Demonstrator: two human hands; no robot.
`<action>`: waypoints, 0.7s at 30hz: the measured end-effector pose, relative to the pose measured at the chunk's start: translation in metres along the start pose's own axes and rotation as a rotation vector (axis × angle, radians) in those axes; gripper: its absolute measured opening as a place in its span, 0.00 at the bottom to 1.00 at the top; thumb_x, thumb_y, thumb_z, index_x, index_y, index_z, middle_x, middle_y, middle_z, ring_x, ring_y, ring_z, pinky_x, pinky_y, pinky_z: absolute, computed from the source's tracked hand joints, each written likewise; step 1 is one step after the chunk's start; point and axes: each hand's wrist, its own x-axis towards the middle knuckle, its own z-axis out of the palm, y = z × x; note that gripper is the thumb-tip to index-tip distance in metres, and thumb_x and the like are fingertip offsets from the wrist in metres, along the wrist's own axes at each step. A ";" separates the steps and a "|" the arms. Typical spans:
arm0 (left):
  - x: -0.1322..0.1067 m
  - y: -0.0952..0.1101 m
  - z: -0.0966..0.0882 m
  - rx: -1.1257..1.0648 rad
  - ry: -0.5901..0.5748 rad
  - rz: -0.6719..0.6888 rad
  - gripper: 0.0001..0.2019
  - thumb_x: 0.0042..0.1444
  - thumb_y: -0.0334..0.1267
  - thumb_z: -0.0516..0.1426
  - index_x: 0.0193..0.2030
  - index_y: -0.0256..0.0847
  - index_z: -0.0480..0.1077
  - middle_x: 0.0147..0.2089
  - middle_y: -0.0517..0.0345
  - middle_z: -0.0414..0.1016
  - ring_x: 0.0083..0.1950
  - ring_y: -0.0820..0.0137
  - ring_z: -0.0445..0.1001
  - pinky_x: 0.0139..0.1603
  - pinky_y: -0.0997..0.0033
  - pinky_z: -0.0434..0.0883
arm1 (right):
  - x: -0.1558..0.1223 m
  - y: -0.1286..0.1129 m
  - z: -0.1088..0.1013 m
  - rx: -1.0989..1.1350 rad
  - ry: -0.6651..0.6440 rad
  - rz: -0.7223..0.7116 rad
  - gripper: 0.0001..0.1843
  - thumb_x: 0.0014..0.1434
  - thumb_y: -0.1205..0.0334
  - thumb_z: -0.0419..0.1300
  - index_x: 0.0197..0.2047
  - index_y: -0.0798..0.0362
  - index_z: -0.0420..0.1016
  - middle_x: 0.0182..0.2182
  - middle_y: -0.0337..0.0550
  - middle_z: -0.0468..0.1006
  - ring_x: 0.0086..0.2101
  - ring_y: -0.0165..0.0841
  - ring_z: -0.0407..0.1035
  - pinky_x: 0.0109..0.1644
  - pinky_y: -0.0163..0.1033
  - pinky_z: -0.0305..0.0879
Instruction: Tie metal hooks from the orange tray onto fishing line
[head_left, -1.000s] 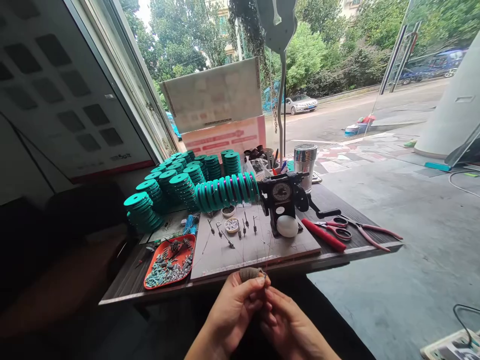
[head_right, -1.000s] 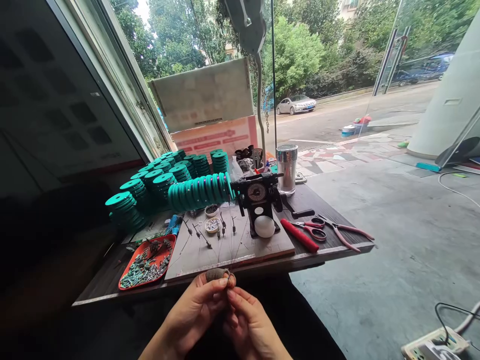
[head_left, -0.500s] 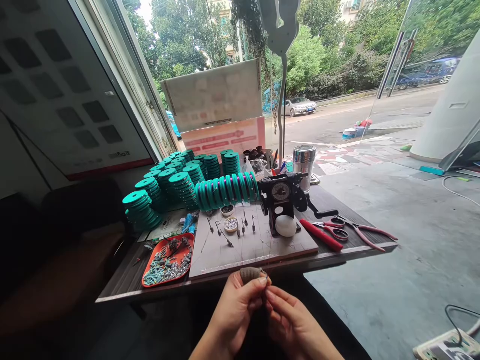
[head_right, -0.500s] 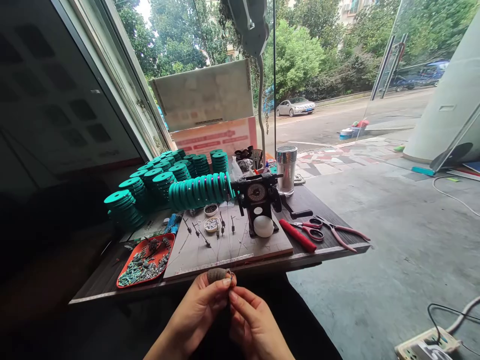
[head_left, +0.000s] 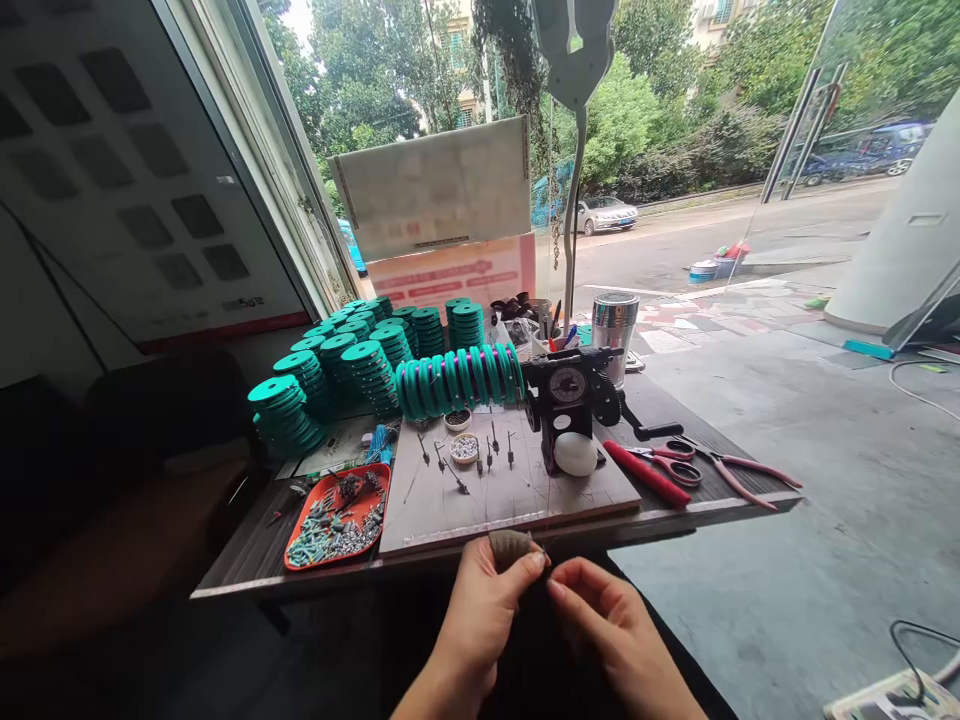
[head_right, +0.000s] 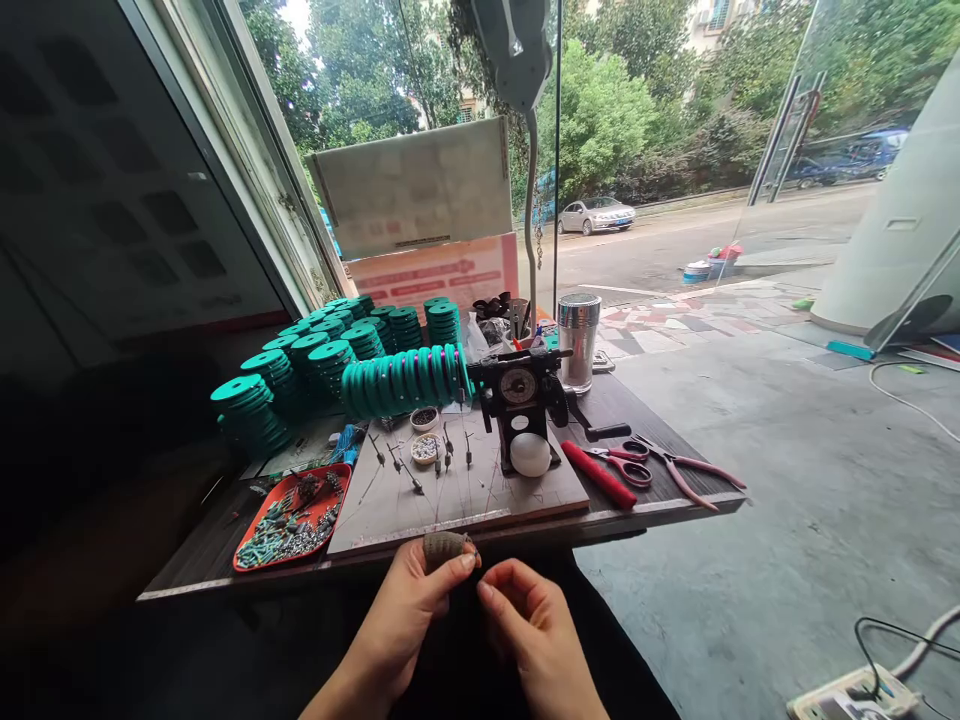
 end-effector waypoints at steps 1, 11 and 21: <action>0.001 0.000 0.000 0.025 0.021 0.003 0.05 0.40 0.34 0.62 0.25 0.36 0.73 0.22 0.64 0.67 0.23 0.78 0.59 0.25 0.78 0.55 | 0.000 -0.004 -0.003 -0.190 0.001 -0.090 0.14 0.53 0.52 0.63 0.27 0.55 0.71 0.19 0.33 0.67 0.21 0.24 0.58 0.25 0.29 0.55; 0.009 -0.005 -0.001 0.083 0.016 0.106 0.05 0.38 0.35 0.64 0.22 0.36 0.73 0.23 0.60 0.71 0.29 0.71 0.65 0.34 0.73 0.61 | 0.006 -0.043 -0.017 -1.636 -0.148 -1.147 0.20 0.60 0.77 0.42 0.24 0.54 0.68 0.21 0.42 0.68 0.22 0.33 0.58 0.27 0.38 0.52; 0.004 0.009 -0.013 -0.030 -0.061 0.089 0.10 0.39 0.39 0.64 0.16 0.38 0.69 0.16 0.66 0.60 0.24 0.75 0.58 0.29 0.75 0.60 | 0.069 -0.107 0.034 -1.742 -1.024 -1.117 0.05 0.57 0.73 0.56 0.31 0.55 0.68 0.27 0.40 0.72 0.28 0.31 0.58 0.33 0.35 0.54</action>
